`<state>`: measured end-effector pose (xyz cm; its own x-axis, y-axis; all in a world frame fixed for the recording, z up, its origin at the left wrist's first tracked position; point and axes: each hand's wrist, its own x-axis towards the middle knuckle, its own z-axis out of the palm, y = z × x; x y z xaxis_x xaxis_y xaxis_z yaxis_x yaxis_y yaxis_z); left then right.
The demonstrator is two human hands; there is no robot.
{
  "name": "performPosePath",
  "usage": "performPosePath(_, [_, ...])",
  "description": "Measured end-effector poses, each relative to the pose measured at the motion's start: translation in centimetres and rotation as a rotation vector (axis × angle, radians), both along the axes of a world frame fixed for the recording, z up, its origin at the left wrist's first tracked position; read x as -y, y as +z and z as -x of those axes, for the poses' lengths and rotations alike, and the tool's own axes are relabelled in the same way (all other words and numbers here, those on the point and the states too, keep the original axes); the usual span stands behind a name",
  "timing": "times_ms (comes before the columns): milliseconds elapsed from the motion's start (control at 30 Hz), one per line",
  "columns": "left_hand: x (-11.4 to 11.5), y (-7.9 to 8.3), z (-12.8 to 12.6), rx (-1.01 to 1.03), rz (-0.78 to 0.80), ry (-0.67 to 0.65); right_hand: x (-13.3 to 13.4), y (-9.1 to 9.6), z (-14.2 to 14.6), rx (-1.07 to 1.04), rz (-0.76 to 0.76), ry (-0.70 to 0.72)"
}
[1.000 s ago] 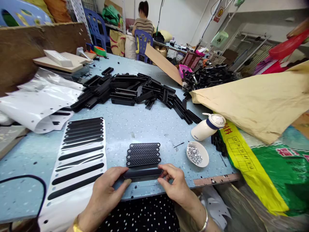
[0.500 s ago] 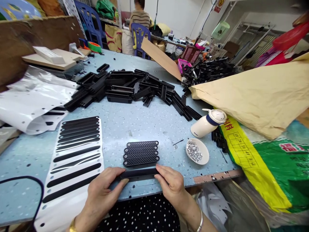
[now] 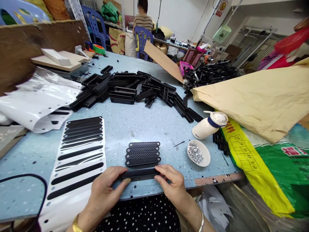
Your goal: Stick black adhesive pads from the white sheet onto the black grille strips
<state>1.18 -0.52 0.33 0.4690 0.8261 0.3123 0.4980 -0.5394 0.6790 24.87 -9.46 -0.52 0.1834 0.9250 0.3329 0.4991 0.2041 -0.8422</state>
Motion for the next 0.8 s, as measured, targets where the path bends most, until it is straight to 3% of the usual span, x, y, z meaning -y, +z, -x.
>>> performPosePath(300, [0.1, 0.0, -0.1, 0.017, 0.018, 0.012, -0.1, -0.1, -0.2, -0.027, -0.015, 0.002])
performPosePath(567, [0.7, 0.9, -1.1, -0.036, 0.102, 0.105, 0.0, 0.0, 0.1, 0.021, -0.006, -0.049])
performPosePath(800, [0.5, 0.7, -2.1, -0.073, 0.054, 0.143, 0.0, -0.1, 0.2, 0.062, -0.009, -0.058])
